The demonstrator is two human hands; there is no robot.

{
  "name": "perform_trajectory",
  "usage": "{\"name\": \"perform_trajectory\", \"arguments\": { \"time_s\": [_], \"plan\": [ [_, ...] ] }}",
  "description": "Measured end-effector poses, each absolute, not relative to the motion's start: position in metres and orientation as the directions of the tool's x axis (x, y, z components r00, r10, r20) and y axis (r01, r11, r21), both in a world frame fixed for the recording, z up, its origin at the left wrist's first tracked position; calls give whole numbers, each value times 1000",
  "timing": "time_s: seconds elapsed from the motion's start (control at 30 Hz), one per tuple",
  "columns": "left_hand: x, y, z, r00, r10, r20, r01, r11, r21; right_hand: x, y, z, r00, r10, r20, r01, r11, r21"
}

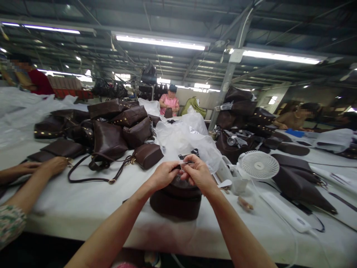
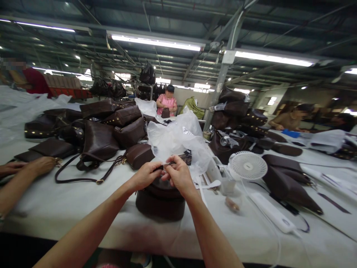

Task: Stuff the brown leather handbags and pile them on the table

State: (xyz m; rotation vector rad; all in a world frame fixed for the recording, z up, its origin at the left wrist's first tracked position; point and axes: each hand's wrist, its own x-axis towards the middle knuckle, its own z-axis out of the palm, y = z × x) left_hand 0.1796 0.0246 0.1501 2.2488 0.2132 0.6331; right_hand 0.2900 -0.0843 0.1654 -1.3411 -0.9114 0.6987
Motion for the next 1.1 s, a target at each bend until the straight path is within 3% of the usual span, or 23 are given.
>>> {"name": "perform_trajectory", "arguments": {
  "time_s": [0.1,0.27,0.37,0.47,0.53,0.6,0.67,0.73,0.83,0.97,1.1],
  "plan": [
    [180,23,150,846,359,395,0,-739,673,293,-83,164,494,858,143,88,114,-990],
    [181,22,149,857,331,395,11,-778,628,306,-82,180,438,898,-46,-5,-49,-999],
    [181,23,151,862,329,385,9,-769,639,312,-80,188,395,917,-59,110,-110,-988],
    [179,23,153,875,299,381,-25,-758,651,313,-81,191,336,940,-66,338,-185,-923],
    [179,23,154,883,286,372,-33,-753,657,310,-83,194,322,946,25,592,-181,-785],
    [181,23,152,890,293,350,-12,-751,660,302,-86,200,286,932,223,846,-136,-516],
    [185,24,151,893,315,321,24,-746,666,293,-86,208,225,883,412,962,-135,-235],
    [188,28,152,903,325,282,43,-721,692,285,-83,218,215,819,532,976,-158,-150],
    [187,37,163,949,255,186,29,-656,754,283,-74,230,313,791,526,925,-127,-359],
    [179,44,187,986,113,119,-19,-640,768,292,-66,241,413,878,243,660,-104,-744],
    [182,33,198,955,229,190,-7,-621,783,292,-62,251,446,881,157,523,-115,-844]
  ]
}}
